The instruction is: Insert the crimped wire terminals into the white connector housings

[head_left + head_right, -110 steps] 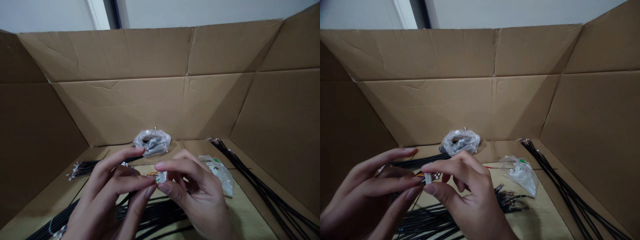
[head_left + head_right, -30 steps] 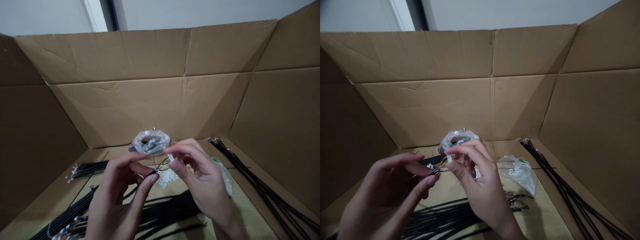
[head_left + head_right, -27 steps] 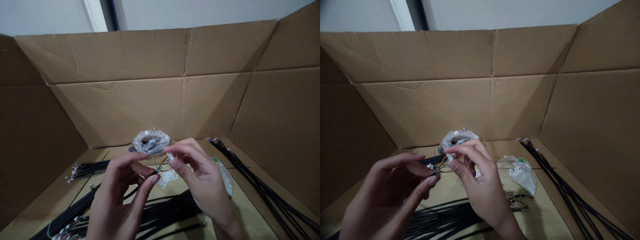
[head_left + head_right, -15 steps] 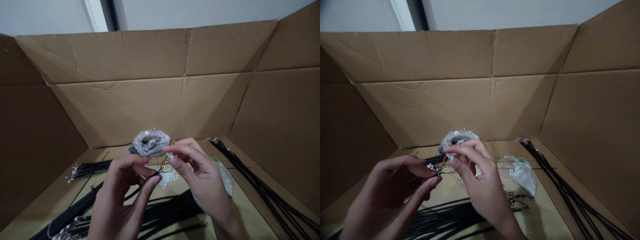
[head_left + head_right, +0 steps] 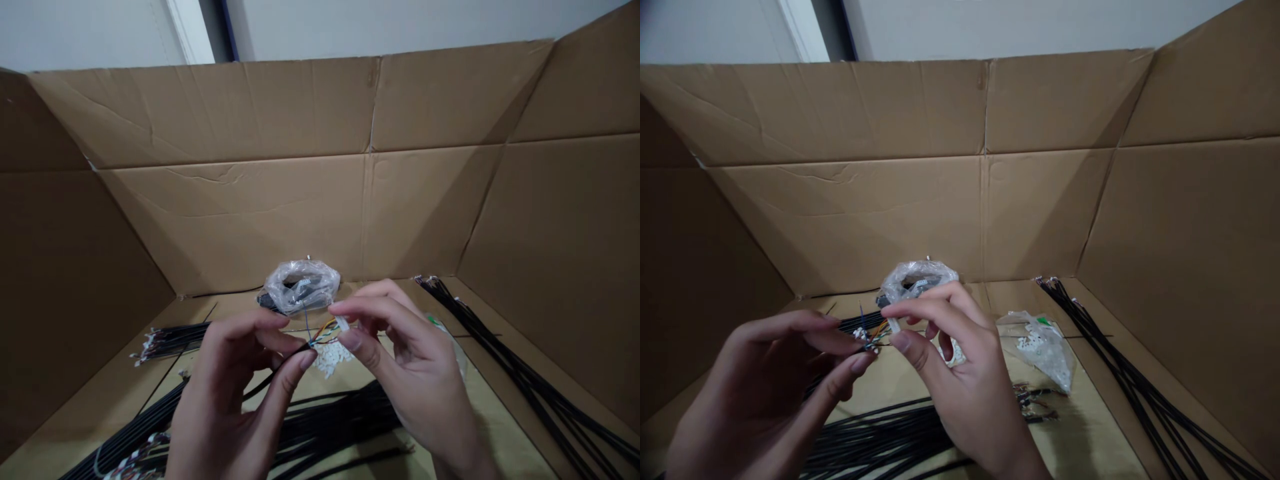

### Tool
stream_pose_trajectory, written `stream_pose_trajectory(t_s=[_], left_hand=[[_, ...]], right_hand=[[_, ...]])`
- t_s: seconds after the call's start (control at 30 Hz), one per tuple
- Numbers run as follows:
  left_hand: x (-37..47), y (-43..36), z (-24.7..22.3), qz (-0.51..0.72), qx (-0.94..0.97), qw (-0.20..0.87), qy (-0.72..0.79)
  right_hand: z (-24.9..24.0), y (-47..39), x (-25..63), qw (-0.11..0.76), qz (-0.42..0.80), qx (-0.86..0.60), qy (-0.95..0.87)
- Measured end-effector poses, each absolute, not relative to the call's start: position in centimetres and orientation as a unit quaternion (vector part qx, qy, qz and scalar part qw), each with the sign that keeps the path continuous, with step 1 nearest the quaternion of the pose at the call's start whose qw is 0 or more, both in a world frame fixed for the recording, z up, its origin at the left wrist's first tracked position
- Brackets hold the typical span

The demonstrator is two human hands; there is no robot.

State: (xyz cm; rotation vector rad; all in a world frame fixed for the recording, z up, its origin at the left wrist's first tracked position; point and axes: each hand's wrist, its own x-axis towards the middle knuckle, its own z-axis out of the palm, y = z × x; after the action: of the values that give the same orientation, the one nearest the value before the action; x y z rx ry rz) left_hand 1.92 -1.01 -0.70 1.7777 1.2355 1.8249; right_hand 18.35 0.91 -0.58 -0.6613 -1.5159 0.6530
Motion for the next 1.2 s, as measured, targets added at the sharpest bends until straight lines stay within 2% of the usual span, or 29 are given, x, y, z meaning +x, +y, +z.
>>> stream_pose_trajectory(t_s=[0.47,0.63,0.9,1.2], left_hand=[[1.73,-1.04,-0.76,0.632,0.63,0.181,0.414],[1.35,-0.81,-1.25,0.656,0.608,0.157,0.419],[1.31,-1.05,-1.25,0.614,0.647,0.175,0.417],[1.5,-1.06,-0.76,0.649,0.603,0.144,0.441]], right_hand=[[-0.62,1.11,18.29,0.627,0.276,-0.307,-0.66],[-0.57,1.21,18.2,0.623,0.281,-0.296,-0.667],[-0.68,1.15,18.45,0.619,0.272,-0.311,-0.668],[-0.46,1.13,19.07,0.558,0.314,-0.359,-0.679]])
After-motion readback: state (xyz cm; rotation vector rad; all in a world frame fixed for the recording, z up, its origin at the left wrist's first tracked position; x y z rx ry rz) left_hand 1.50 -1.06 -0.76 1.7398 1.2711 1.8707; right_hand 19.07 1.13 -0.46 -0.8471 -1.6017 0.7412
